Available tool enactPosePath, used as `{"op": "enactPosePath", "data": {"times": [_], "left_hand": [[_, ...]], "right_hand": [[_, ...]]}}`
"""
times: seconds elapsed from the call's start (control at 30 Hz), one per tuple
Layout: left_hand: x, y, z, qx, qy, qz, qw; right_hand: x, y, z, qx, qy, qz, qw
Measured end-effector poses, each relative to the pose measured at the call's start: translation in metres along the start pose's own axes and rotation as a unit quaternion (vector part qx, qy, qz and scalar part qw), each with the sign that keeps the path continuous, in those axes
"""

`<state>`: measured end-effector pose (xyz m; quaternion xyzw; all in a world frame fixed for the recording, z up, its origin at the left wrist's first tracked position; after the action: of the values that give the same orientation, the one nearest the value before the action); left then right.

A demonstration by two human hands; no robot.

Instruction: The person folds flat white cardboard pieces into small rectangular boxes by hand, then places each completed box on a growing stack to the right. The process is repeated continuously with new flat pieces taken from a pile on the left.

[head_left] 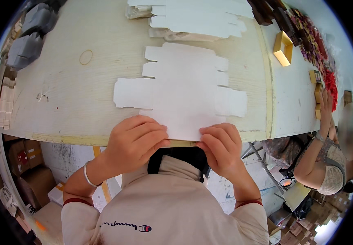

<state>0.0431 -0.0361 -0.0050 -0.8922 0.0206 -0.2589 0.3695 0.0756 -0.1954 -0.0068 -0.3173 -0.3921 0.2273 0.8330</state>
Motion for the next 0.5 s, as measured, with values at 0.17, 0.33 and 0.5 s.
{"op": "enactPosePath", "data": {"times": [0.17,0.33,0.5], "left_hand": [[0.011,0.002,0.009,0.017,-0.075,0.023,0.997],[0.028,0.005,0.008,0.135,-0.095,0.036,0.986],[0.011,0.015,-0.003,0.174,0.003,0.059,0.983]], "right_hand": [[0.016,0.003,-0.016,0.03,0.088,0.041,0.995],[0.019,0.006,-0.017,-0.119,0.069,0.03,0.99],[0.002,0.016,0.007,-0.086,-0.031,0.063,0.994]]}}
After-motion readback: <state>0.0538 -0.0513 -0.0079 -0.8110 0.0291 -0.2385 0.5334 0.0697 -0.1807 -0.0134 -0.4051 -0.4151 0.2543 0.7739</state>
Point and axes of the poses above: each hand's wrist, its own x-axis towards the middle knuckle, its own y-axis out of the palm, z = x × y, the point moved 8 cm from there along x, towards the middle knuckle, and after that the axes turned 1 degree about z, right-handed, at the moved point
